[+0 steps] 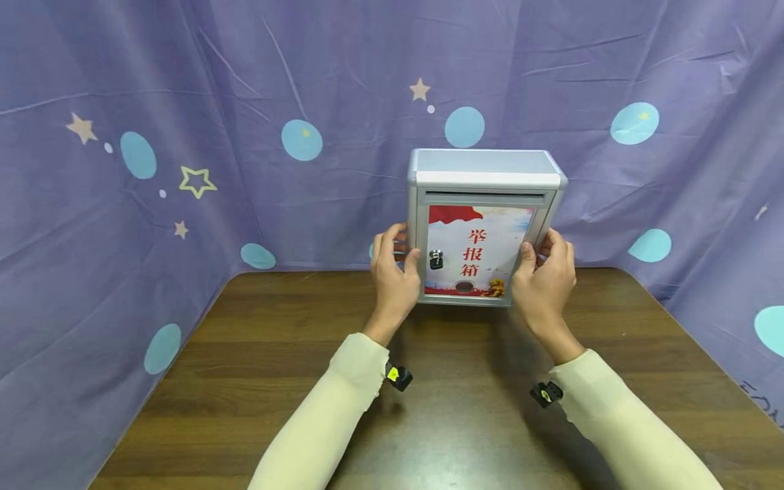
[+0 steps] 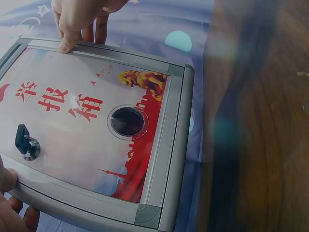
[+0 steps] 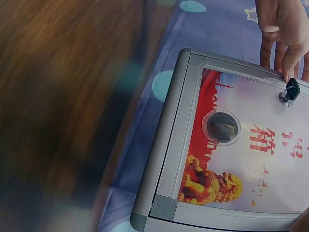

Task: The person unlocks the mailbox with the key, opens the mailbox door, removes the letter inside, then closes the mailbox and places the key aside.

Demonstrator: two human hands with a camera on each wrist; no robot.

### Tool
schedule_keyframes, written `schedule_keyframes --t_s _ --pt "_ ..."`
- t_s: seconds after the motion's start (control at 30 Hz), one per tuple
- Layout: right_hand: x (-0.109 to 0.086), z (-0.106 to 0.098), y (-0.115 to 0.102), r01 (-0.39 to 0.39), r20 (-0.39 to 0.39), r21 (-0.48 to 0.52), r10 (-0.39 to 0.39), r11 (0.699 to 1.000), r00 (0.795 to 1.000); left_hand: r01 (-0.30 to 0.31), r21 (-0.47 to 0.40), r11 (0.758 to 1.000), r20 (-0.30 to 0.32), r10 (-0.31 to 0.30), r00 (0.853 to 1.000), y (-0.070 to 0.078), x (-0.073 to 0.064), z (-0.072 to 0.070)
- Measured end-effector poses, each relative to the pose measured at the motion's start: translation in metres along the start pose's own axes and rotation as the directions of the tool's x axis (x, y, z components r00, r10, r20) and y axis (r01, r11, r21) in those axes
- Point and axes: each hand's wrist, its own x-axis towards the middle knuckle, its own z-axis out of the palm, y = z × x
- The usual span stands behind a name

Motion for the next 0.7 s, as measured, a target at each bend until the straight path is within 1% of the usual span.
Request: schedule_keyframes --t_s 0.13,0.33,0.53,0.7 --pt "-0.003 0.008 -0.006 0.016 0.011 0.007 -0.016 1.0 1.0 0.0 0.009 1.0 -0.019 0.0 1.0 -0.003 0.003 -0.011" --pt "-0.01 0.018 -0.013 0.046 0.029 0.009 -0.046 0.999 0.999 -0.008 0.02 1.0 -0.031 0.009 0.999 -0.008 0.003 -0.026" --pt "-0.016 0.027 -0.013 0.045 0.043 0.024 -0.046 0.999 0.998 0.022 0.033 0.999 -0.016 -0.021 1.0 -0.015 0.001 -0.036" --pt "-0.022 0.035 -0.015 0.042 0.083 0.03 -0.044 0.999 0.996 0.047 0.035 0.998 -0.034 -0.046 0.998 -0.02 -0.001 -0.042"
